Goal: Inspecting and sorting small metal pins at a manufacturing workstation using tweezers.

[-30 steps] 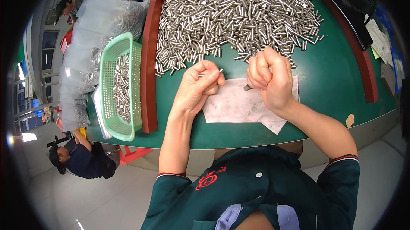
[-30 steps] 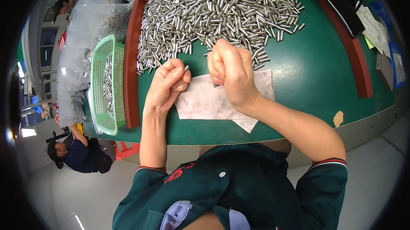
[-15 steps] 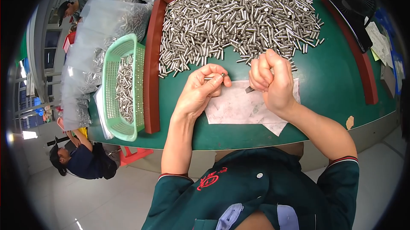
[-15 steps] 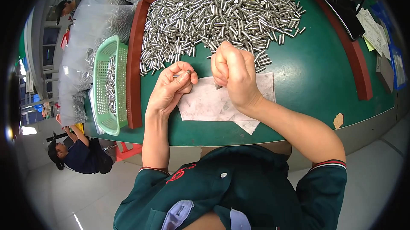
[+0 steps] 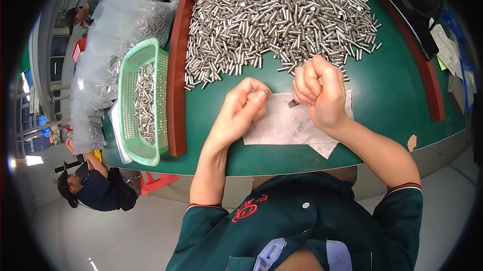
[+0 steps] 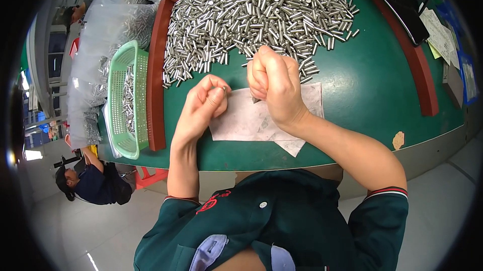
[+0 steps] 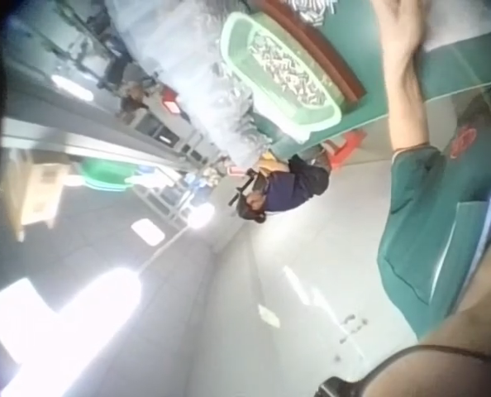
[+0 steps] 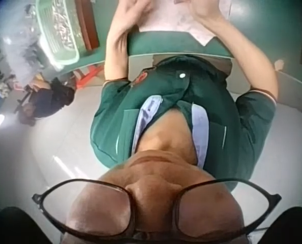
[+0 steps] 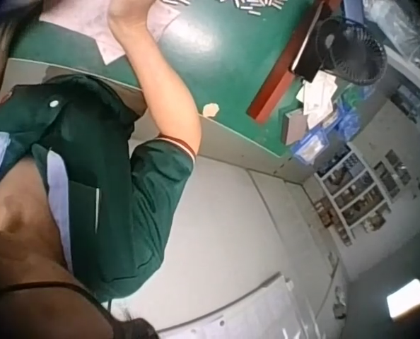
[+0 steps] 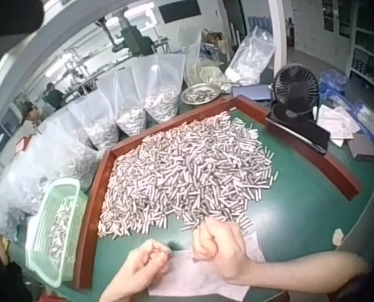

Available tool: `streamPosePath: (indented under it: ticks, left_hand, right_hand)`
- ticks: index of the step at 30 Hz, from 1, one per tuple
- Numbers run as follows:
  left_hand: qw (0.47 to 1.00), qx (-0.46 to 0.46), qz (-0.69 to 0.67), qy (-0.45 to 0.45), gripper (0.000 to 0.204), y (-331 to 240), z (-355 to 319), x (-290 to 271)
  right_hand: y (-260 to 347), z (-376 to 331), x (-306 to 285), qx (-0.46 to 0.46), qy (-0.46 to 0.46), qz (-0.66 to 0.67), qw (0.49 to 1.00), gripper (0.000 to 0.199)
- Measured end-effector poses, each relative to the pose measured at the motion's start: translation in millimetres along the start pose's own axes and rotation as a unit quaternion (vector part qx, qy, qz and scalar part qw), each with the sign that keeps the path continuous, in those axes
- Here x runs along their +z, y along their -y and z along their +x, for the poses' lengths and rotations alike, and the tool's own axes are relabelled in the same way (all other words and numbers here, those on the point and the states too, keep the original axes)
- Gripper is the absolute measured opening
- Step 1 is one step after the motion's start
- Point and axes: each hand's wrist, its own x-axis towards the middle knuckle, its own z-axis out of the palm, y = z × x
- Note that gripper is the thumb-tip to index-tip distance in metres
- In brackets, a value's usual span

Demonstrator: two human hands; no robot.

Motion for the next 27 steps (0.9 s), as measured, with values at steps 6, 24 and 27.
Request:
streamPosePath:
  ticks: [6, 24, 27]
  left_hand:
    - [0.875, 0.142, 0.453, -0.089, 0.013, 2, -8, 26]
    - [0.897, 0.114, 0.406, -0.131, 0.014, 7, -8, 26]
    - [0.898, 0.119, 0.403, -0.134, 0.014, 9, -8, 26]
  right_hand:
    - [1, 1, 0, 0.010, 0.003, 0.022, 1.000, 0.042]
    - [-6, -1, 3, -0.002, -0.018, 0.110, 0.994, 0.037]
    - [-8, -1, 4, -0.009, -0.021, 0.094, 0.995, 0.038]
